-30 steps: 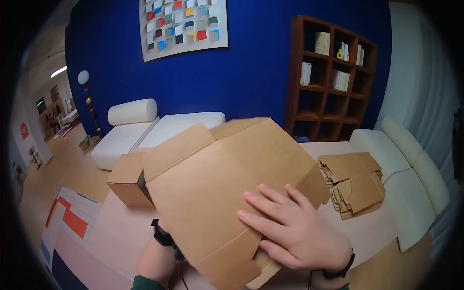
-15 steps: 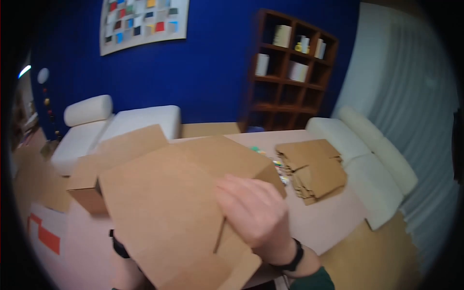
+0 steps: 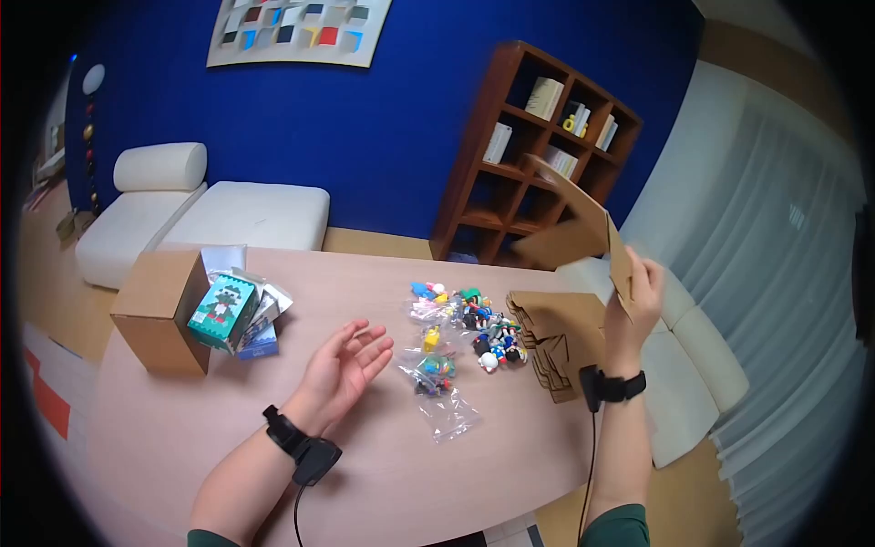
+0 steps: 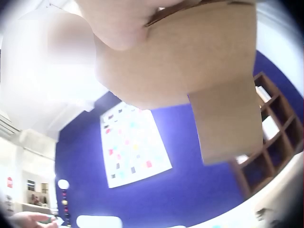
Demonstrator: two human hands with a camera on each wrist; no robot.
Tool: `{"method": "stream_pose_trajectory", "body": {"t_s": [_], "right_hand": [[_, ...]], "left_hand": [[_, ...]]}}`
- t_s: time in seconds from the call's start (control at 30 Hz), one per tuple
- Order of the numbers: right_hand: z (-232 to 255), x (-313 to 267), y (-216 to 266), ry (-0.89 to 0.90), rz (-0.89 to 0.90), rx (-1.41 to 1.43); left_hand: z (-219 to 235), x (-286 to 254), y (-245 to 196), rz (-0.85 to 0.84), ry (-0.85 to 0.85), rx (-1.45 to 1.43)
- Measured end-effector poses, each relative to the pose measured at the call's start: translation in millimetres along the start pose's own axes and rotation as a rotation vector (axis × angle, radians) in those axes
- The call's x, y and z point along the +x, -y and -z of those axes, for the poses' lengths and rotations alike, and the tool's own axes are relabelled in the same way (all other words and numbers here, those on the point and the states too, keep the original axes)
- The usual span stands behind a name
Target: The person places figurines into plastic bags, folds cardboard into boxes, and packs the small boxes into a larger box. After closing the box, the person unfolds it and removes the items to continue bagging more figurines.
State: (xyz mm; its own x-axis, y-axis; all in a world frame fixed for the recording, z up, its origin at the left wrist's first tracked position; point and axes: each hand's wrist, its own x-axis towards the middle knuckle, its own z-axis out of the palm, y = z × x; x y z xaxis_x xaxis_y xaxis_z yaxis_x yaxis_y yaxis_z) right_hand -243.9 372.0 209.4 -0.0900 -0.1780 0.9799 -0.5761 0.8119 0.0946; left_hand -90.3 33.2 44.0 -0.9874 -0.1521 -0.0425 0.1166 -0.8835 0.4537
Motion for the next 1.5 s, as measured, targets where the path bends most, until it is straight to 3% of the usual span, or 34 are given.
{"method": "stream_pose_trajectory", "body": {"t_s": [0.07, 0.13, 0.2, 0.27, 0.3, 0.37, 0.6, 0.67, 0.73, 0.83, 0.9, 0.97, 1.0, 1.03, 1.07, 1.13, 1.2, 1.3, 1.33, 1.43, 1.5], "right_hand": [[-12.0, -13.9, -35.9, -0.018, -0.01, -0.144], [-25.7, -45.1, -65.8, 0.139, 0.086, -0.383], [-42.5, -86.6, -81.3, 0.572, 0.009, -0.554], [-55.1, -129.8, -85.6, 0.845, 0.025, -0.653], [-58.8, -142.7, -82.8, 0.849, 0.027, -0.652], [-68.3, -161.9, -74.9, 1.055, -0.191, -0.594], [-92.6, -161.0, -65.1, 0.899, -0.213, -0.46], [-97.9, -146.5, -55.2, 0.734, -0.249, -0.425], [-112.9, -144.3, -57.7, 0.744, -0.274, -0.403], [-117.0, -139.3, -40.7, 1.123, -0.404, -0.413], [-106.6, -124.3, -16.9, 1.198, -0.387, -0.429], [-90.1, -104.2, 16.7, 0.987, -0.42, -0.285], [-87.3, -114.2, 20.2, 0.702, -0.284, -0.093], [-77.4, -105.4, 39.7, 0.65, -0.253, 0.108], [-61.8, -90.9, 76.2, 0.666, -0.296, 0.313], [-41.6, -84.9, 127.8, 0.89, -0.326, 0.619], [-23.0, -81.2, 169.9, 1.111, -0.185, 0.786], [-9.4, -97.2, 209.7, 1.197, 0.031, 0.683], [-8.5, -100.7, 218.3, 1.192, 0.029, 0.689], [-8.7, -119.1, 232.4, 1.416, 0.314, 0.592], [-6.0, -134.5, 228.0, 1.414, 0.339, 0.601]], "left_hand": [[35.1, 12.0, 14.6, 0.019, 0.007, -0.06], [58.1, 15.8, 24.8, 0.104, -0.032, -0.032], [62.6, 15.4, 25.7, 0.151, -0.031, -0.024], [60.1, 15.6, 22.3, 0.177, 0.029, 0.027], [61.6, 16.1, 23.7, 0.178, 0.025, 0.025], [66.5, 16.8, 25.3, 0.224, 0.02, -0.027], [61.3, 14.1, 27.0, 0.185, -0.017, 0.048], [62.4, 14.3, 27.1, 0.19, 0.012, 0.061], [64.5, 15.5, 27.6, 0.191, 0.004, 0.048], [61.4, 17.7, 31.1, 0.2, -0.01, 0.065], [65.7, 17.2, 31.6, 0.183, -0.046, 0.05], [66.2, 17.3, 32.5, 0.185, -0.044, 0.061], [67.7, 18.0, 33.1, 0.195, -0.035, 0.055], [67.6, 18.5, 32.9, 0.2, -0.019, 0.056], [68.9, 20.2, 32.7, 0.208, 0.0, 0.049], [65.5, 18.5, 30.4, 0.201, -0.032, 0.067], [63.6, 17.0, 30.5, 0.192, -0.003, 0.048], [65.1, 16.4, 31.6, 0.137, -0.068, 0.124], [64.0, 15.1, 30.3, 0.134, -0.07, 0.13], [57.9, 10.9, 28.9, 0.089, -0.154, 0.295], [40.3, 2.6, 13.8, -0.054, -0.133, 0.921]]}}
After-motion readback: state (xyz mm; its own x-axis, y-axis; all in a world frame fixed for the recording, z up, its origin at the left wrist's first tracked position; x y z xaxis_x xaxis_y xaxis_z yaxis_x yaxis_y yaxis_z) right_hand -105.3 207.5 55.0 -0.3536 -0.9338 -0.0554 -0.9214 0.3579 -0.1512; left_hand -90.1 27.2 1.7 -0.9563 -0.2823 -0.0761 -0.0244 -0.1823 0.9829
